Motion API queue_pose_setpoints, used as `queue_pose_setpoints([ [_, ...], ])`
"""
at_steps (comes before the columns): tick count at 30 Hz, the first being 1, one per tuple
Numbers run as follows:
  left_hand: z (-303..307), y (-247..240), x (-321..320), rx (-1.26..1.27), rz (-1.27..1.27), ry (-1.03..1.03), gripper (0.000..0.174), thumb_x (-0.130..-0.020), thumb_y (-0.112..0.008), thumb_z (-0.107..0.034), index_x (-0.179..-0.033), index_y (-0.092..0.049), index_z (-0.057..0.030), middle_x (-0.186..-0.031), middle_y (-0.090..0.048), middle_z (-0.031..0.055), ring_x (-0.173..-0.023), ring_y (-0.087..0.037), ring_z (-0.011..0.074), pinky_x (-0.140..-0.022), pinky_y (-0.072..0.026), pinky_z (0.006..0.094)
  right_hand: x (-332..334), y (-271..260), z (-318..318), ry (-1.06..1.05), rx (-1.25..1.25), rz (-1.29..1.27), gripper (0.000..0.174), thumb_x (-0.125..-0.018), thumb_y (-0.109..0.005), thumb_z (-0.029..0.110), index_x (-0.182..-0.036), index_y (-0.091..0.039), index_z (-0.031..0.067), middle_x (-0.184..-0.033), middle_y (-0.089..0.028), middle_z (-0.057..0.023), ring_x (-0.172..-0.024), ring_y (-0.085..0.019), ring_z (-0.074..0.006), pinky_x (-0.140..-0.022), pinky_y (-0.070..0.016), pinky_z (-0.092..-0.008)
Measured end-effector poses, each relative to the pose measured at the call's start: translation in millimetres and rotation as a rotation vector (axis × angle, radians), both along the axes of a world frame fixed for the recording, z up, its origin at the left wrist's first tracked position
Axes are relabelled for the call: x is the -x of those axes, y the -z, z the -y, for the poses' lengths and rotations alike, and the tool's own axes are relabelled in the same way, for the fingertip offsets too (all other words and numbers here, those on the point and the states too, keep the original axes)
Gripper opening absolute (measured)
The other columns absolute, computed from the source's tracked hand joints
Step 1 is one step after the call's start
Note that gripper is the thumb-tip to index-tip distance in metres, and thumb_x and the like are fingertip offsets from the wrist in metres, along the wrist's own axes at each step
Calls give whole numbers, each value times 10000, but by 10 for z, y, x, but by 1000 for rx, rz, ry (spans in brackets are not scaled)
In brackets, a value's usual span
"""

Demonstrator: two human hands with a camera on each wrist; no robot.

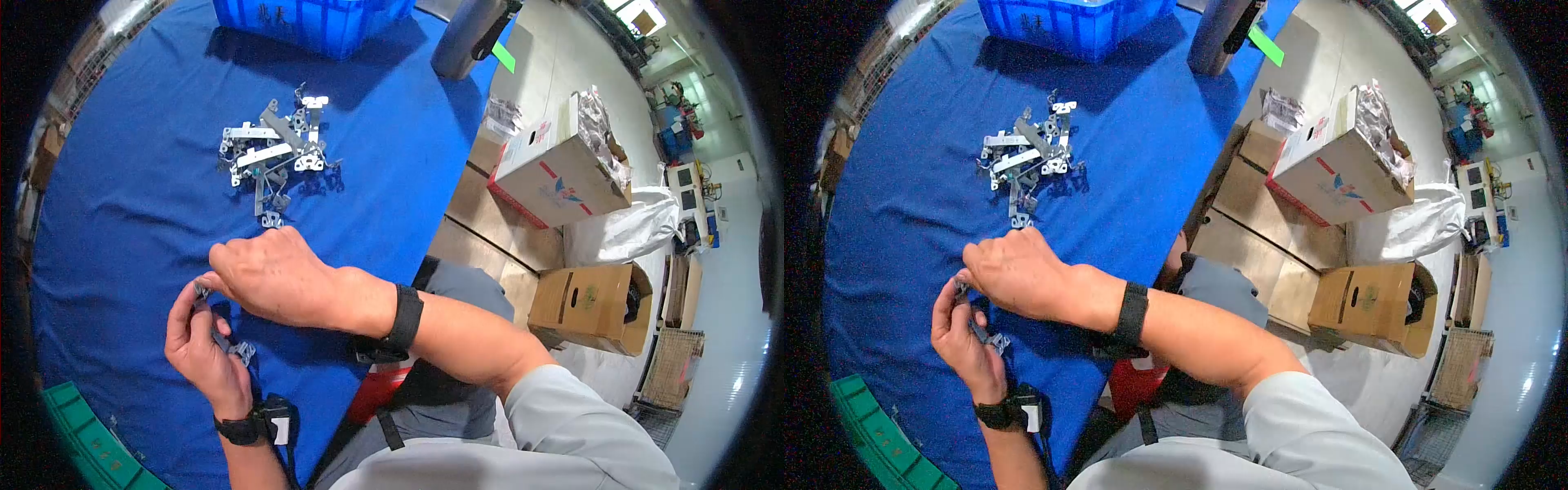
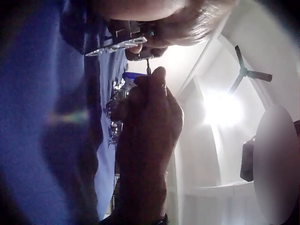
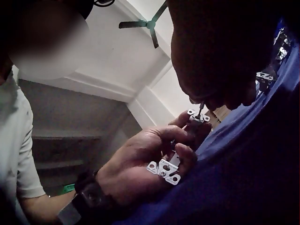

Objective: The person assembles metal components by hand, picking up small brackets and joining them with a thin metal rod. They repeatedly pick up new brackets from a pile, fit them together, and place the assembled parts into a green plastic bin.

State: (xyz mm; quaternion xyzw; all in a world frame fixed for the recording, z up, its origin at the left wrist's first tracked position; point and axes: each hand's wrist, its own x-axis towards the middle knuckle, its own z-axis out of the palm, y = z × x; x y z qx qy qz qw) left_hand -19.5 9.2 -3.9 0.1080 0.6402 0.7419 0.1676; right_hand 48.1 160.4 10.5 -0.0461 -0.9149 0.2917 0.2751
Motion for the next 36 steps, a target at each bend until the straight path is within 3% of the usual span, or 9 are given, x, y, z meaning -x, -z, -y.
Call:
queue_pose_setpoints([
  [6,-59,-51,-29,37,5,-57,277,-901,-526,79,-1138,-666,51,-1028,-705,95,-629,-517,46,-517,-387,186,15,21,2,-6,35,-24,290,-888,-662,263,-853,-483,38,-696,-594,-138,-608,-630,-343,-478,-460,-453],
  [12,-29,-37,-2,52,-12,-3,298,-897,-523,72,-1161,-660,51,-985,-705,86,-619,-502,40,-513,-371,177,10,-10,-23,7,32,13,352,-909,-637,298,-684,-564,37,-612,-618,-164,-568,-639,-358,-469,-468,-452],
  [19,50,63,66,21,-16,48,296,-923,-523,49,-1197,-638,47,-1104,-694,114,-654,-518,49,-539,-388,179,2,-25,-63,0,100,138,341,-907,-633,280,-694,-574,20,-609,-608,-197,-579,-632,-393,-497,-479,-487],
  [25,38,74,84,21,-10,4,302,-928,-512,42,-1206,-630,51,-1127,-688,133,-687,-536,60,-551,-401,189,51,25,-24,9,221,-127,306,-877,-652,247,-702,-589,4,-600,-601,-210,-592,-621,-423,-520,-490,-496],
  [27,57,85,92,23,-10,13,305,-929,-504,43,-1208,-627,51,-1132,-686,134,-686,-540,62,-555,-408,192,-17,-76,-79,-40,139,152,260,-862,-666,213,-763,-563,-4,-619,-605,-200,-614,-628,-418,-529,-490,-491],
  [29,72,92,98,25,-10,23,308,-931,-496,43,-1211,-625,51,-1138,-684,136,-685,-543,63,-559,-416,194,-8,-60,-65,-28,145,131,268,-863,-668,224,-761,-567,-2,-618,-607,-200,-614,-631,-417,-527,-491,-489],
  [31,84,86,106,49,2,33,317,-932,-481,49,-1219,-616,53,-1161,-676,142,-745,-581,73,-577,-432,197,27,-12,-37,-16,152,110,276,-863,-670,235,-758,-571,0,-618,-608,-201,-614,-634,-415,-525,-493,-487],
  [33,58,58,83,43,4,22,320,-932,-479,51,-1222,-613,54,-1171,-671,145,-794,-601,85,-588,-438,199,66,68,-3,7,197,-123,318,-881,-661,273,-733,-592,1,-597,-603,-205,-598,-635,-411,-521,-497,-487],
  [36,68,73,96,35,26,4,325,-931,-475,53,-1228,-608,55,-1187,-664,151,-888,-630,106,-606,-446,202,-3,-60,-25,12,208,-31,303,-869,-671,248,-737,-573,-7,-606,-604,-205,-601,-634,-412,-522,-493,-492],
])
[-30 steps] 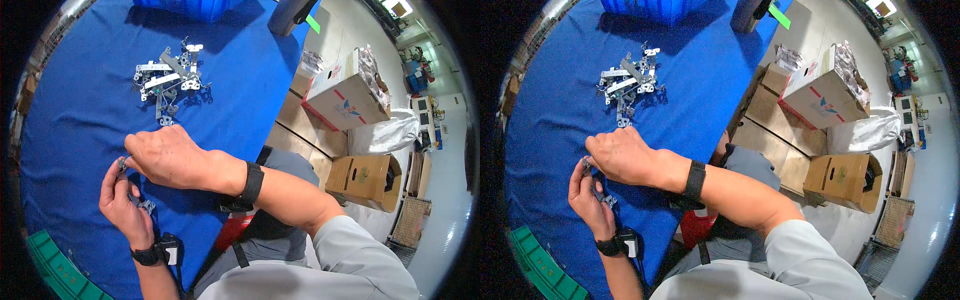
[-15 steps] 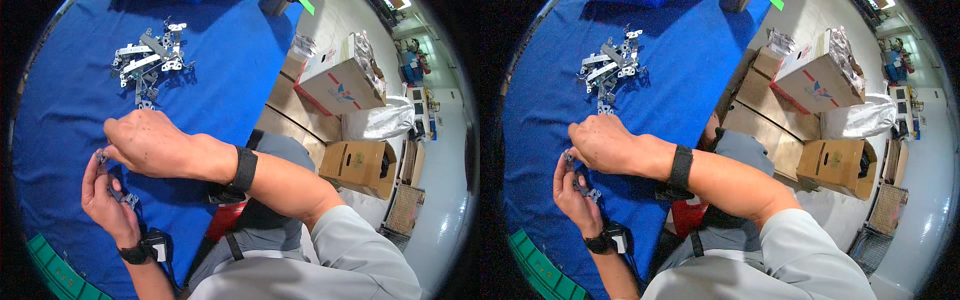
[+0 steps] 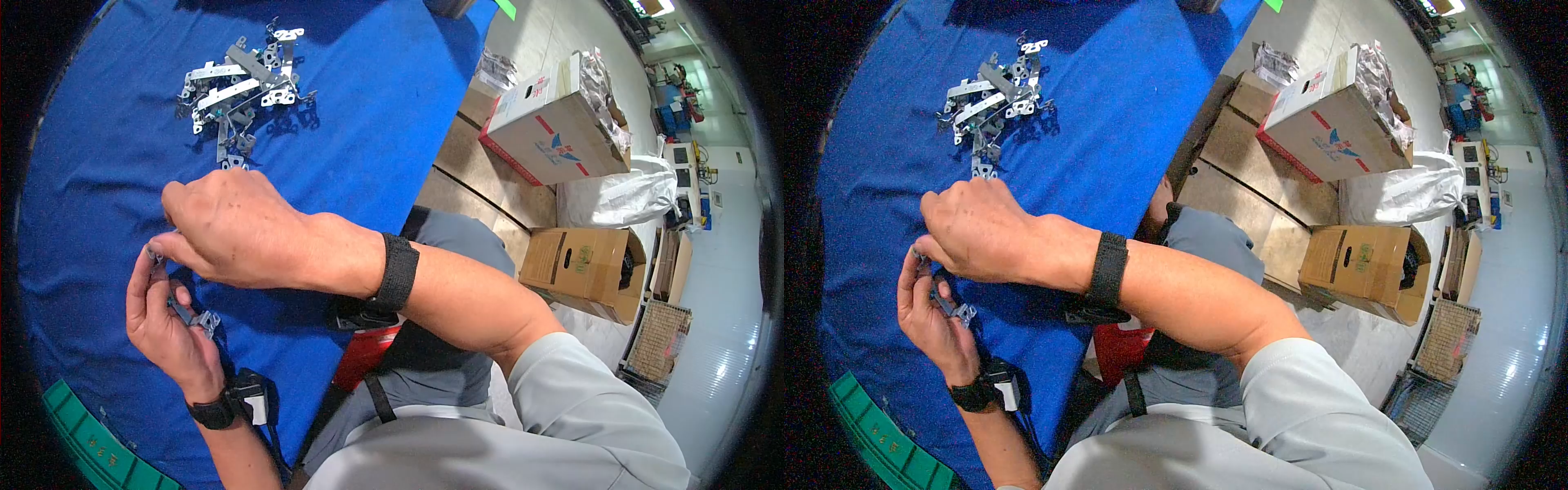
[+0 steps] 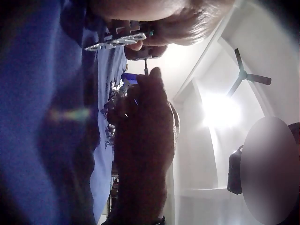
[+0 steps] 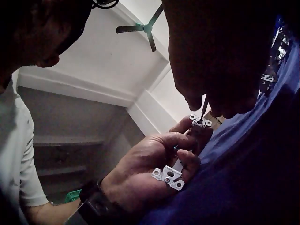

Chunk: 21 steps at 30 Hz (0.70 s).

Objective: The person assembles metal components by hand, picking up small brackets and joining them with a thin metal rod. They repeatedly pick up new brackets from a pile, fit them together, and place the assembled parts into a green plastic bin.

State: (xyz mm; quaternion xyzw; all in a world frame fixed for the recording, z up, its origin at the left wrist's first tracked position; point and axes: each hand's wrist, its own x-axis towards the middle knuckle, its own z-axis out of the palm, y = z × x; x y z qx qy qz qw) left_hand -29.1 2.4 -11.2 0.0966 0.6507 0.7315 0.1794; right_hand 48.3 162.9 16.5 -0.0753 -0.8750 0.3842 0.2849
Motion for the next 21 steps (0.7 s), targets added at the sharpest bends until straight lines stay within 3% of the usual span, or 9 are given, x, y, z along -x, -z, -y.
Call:
queue_pose_setpoints([
  [4,-9,-13,-10,4,12,-10,327,-931,-474,55,-1229,-607,55,-1188,-662,154,-932,-642,121,-614,-450,208,-11,-11,-40,-35,-83,172,285,-862,-677,231,-786,-547,-11,-621,-603,-201,-611,-632,-412,-526,-491,-488],
  [10,44,53,32,-9,-7,29,332,-928,-473,50,-1235,-600,62,-1190,-661,163,-945,-639,126,-618,-449,216,34,53,3,9,11,-112,301,-878,-666,249,-744,-589,-9,-599,-604,-204,-594,-637,-406,-516,-499,-477],
  [12,57,53,37,-10,-1,36,334,-927,-471,51,-1235,-599,64,-1193,-660,164,-941,-638,127,-620,-449,218,-33,-51,-40,-44,-67,184,267,-862,-665,216,-762,-571,-12,-627,-615,-200,-611,-637,-408,-529,-497,-481],
  [13,61,49,36,-11,5,42,335,-926,-469,52,-1235,-598,66,-1195,-658,166,-937,-637,128,-621,-450,219,-31,-47,-38,-43,-66,184,267,-862,-665,216,-762,-571,-12,-627,-615,-200,-611,-637,-408,-529,-497,-481],
  [16,-6,-9,-6,9,-16,0,337,-926,-465,54,-1236,-597,69,-1201,-655,170,-926,-636,128,-625,-454,219,17,3,-13,-48,-41,164,269,-864,-661,220,-763,-568,-11,-632,-616,-199,-617,-633,-412,-537,-492,-492],
  [18,-9,-17,-10,-6,-12,3,340,-925,-464,56,-1238,-596,69,-1204,-655,168,-924,-637,128,-627,-456,219,55,100,22,-4,28,-98,293,-880,-646,235,-727,-582,-7,-610,-611,-199,-593,-627,-414,-532,-488,-499],
  [21,17,15,12,-17,9,-5,344,-922,-467,62,-1241,-596,68,-1211,-654,163,-926,-638,124,-627,-458,215,13,35,12,-22,16,-22,278,-874,-649,214,-728,-573,-9,-612,-609,-202,-593,-626,-412,-526,-484,-500],
])
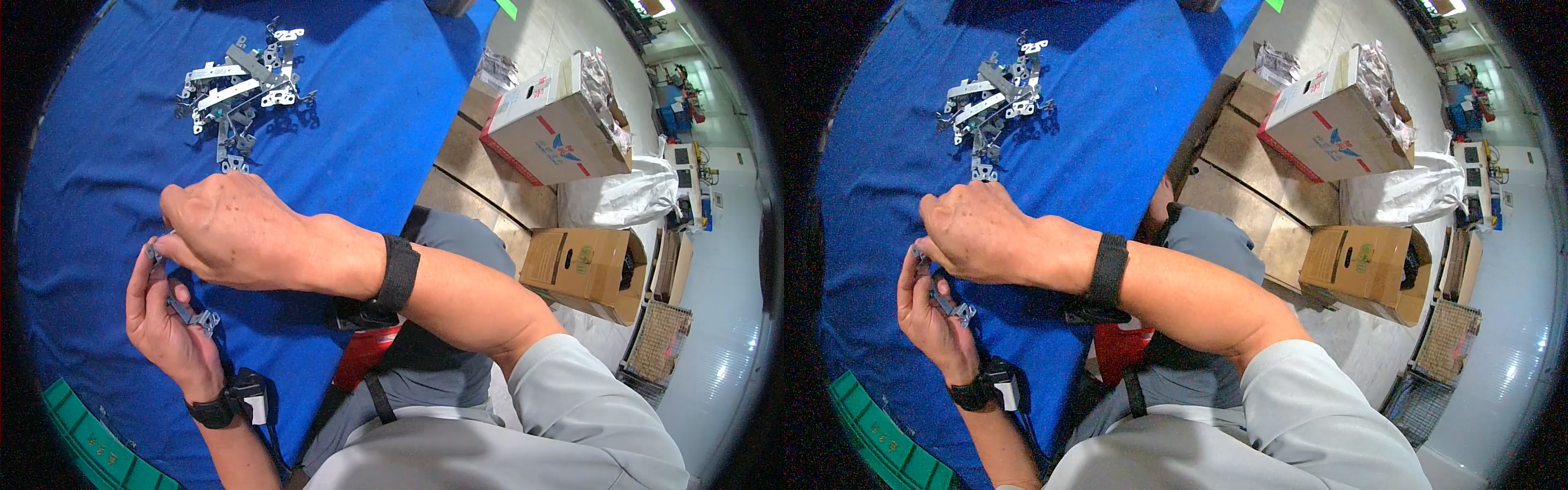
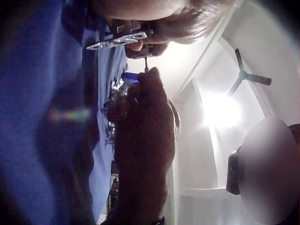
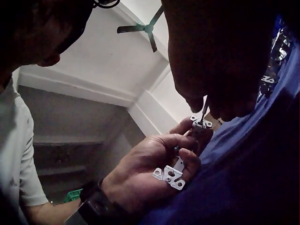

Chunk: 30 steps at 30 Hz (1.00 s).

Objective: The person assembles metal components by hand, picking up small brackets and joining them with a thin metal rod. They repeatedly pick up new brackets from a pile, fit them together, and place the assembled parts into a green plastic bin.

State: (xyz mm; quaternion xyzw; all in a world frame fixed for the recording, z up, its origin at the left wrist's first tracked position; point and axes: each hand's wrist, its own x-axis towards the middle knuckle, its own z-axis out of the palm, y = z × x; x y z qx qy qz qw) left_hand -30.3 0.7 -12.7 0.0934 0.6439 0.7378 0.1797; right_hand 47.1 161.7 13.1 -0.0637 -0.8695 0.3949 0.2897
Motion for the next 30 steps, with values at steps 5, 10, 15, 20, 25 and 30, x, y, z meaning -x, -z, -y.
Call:
queue_pose_setpoints([
  [5,-20,-42,-18,13,-11,11,337,-918,-487,64,-1235,-603,65,-1204,-660,152,-915,-634,111,-622,-454,209,-15,-33,-17,-28,-62,129,257,-863,-653,193,-755,-539,-11,-634,-610,-202,-616,-628,-411,-535,-482,-495],
  [10,-93,-87,-66,-25,-2,-44,309,-908,-493,88,-1174,-649,62,-1114,-695,148,-693,-553,68,-563,-420,193,28,38,2,-2,-16,-32,305,-877,-648,276,-782,-591,-8,-658,-642,-219,-622,-653,-414,-551,-515,-506],
  [15,-77,-73,-59,-29,1,-35,298,-915,-504,83,-1175,-649,59,-1124,-693,147,-733,-585,72,-563,-425,191,-16,-74,-32,-29,-62,231,292,-873,-642,259,-814,-574,-18,-668,-642,-223,-627,-652,-422,-560,-519,-515],
  [20,-61,-42,-40,-45,-19,-25,282,-927,-517,68,-1175,-651,53,-1125,-695,143,-777,-607,75,-565,-428,189,40,42,19,-29,12,51,300,-878,-643,265,-807,-574,-19,-672,-645,-223,-636,-656,-419,-553,-519,-511],
  [25,-45,-44,-36,-48,-23,14,286,-922,-517,73,-1175,-650,53,-1140,-690,141,-793,-606,77,-580,-441,192,-25,-59,-11,-63,-7,197,245,-862,-640,223,-804,-559,-2,-691,-648,-220,-659,-659,-406,-557,-513,-510],
  [30,-50,-29,-40,-53,-2,-30,293,-919,-511,75,-1179,-647,61,-1119,-693,140,-744,-580,77,-591,-445,197,25,29,0,-5,1,-68,233,-839,-660,220,-810,-545,19,-690,-639,-188,-649,-651,-399,-551,-508,-495],
])
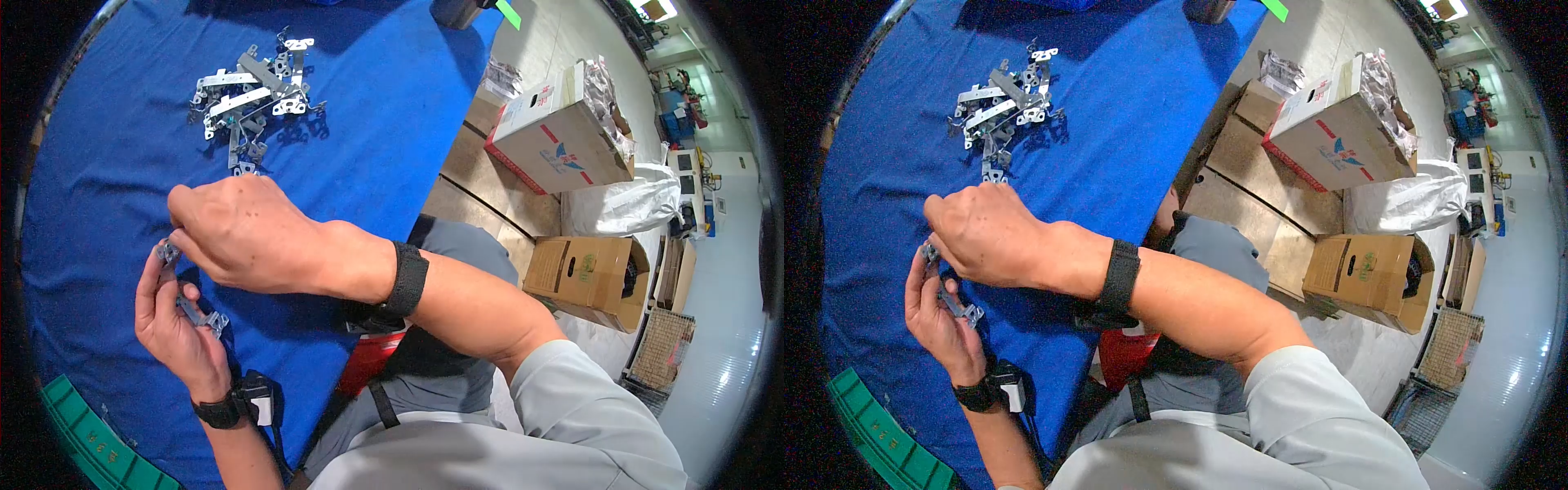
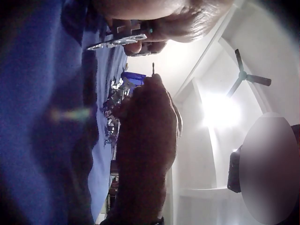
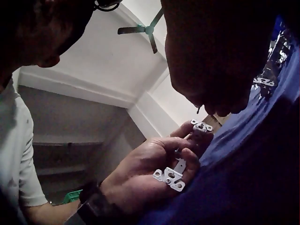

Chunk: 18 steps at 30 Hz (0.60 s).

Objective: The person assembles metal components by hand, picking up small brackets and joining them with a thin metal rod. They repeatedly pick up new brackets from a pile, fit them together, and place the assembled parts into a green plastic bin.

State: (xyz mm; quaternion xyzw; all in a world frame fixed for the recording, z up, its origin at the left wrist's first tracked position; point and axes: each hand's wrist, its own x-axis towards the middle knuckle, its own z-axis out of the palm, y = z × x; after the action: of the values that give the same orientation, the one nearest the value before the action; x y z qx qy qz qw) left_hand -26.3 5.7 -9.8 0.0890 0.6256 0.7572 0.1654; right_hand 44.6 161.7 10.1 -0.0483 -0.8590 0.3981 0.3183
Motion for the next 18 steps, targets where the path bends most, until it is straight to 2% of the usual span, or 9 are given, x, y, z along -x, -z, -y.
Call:
queue_pose_setpoints([
  [5,15,11,-3,31,-16,35,319,-925,-504,49,-1226,-610,72,-1099,-680,128,-725,-548,97,-633,-457,220,-8,-31,57,-47,-26,19,218,-813,-666,206,-818,-541,28,-698,-636,-175,-649,-652,-391,-550,-508,-490],
  [10,-18,-39,-12,13,9,-5,327,-928,-489,51,-1234,-604,69,-1128,-678,139,-808,-602,108,-646,-471,223,4,-21,41,-41,-9,3,215,-812,-664,205,-822,-542,29,-714,-638,-177,-659,-654,-387,-548,-508,-490],
  [12,9,-3,9,11,2,5,326,-926,-490,54,-1230,-607,68,-1132,-678,140,-825,-610,111,-645,-473,222,-8,-27,-10,-27,-17,-33,170,-893,-609,155,-857,-515,18,-697,-605,-166,-638,-626,-379,-529,-481,-457],
  [17,-6,-13,-2,43,-16,18,316,-921,-501,58,-1214,-618,68,-1132,-680,137,-829,-612,108,-636,-474,215,-19,-24,47,-35,-68,33,162,-890,-610,142,-844,-507,26,-693,-603,-160,-623,-626,-372,-511,-478,-463],
  [18,6,3,6,34,-18,30,311,-921,-508,55,-1210,-621,67,-1128,-681,133,-826,-611,106,-637,-474,213,-19,-34,54,-43,-56,54,218,-826,-672,184,-846,-521,29,-719,-623,-161,-659,-644,-376,-542,-497,-470],
])
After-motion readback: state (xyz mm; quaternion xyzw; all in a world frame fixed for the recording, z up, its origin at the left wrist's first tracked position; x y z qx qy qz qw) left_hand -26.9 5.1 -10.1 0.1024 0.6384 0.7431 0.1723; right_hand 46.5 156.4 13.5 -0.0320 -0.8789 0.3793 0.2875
